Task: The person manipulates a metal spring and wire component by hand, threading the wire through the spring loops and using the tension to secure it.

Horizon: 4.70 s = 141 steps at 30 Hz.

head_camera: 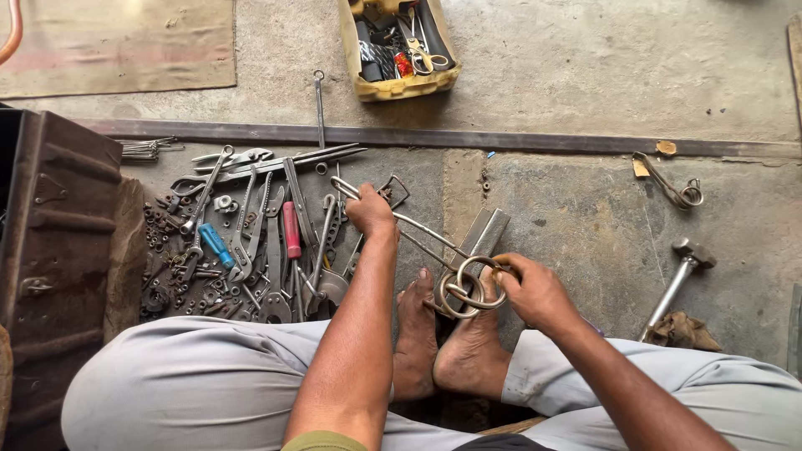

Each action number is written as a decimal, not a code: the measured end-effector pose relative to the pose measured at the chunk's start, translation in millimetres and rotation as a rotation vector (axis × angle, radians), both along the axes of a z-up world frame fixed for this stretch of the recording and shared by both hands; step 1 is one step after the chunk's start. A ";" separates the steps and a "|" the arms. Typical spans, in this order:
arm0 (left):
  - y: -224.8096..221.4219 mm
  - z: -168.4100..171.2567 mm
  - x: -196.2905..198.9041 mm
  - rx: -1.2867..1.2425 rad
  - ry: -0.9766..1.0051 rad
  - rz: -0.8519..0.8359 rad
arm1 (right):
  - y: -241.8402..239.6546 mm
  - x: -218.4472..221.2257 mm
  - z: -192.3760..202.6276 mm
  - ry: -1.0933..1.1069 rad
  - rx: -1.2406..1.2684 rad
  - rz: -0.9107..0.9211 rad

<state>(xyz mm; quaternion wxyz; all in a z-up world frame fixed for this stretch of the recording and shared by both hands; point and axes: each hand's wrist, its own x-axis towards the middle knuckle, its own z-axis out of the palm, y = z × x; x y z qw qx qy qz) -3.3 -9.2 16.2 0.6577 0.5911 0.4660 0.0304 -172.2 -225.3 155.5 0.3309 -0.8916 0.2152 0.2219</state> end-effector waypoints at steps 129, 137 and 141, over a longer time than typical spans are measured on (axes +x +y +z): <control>-90.0 88.9 -74.1 0.404 -0.351 -0.718 | -15.1 -21.6 -15.1 -0.151 -0.044 -0.012; -101.4 81.5 -79.0 0.547 -0.570 -0.641 | -22.6 -2.6 -12.1 -0.517 -0.165 0.774; -103.0 77.8 -86.1 0.371 -0.453 -0.744 | -43.7 11.7 -4.6 -0.511 -0.368 1.224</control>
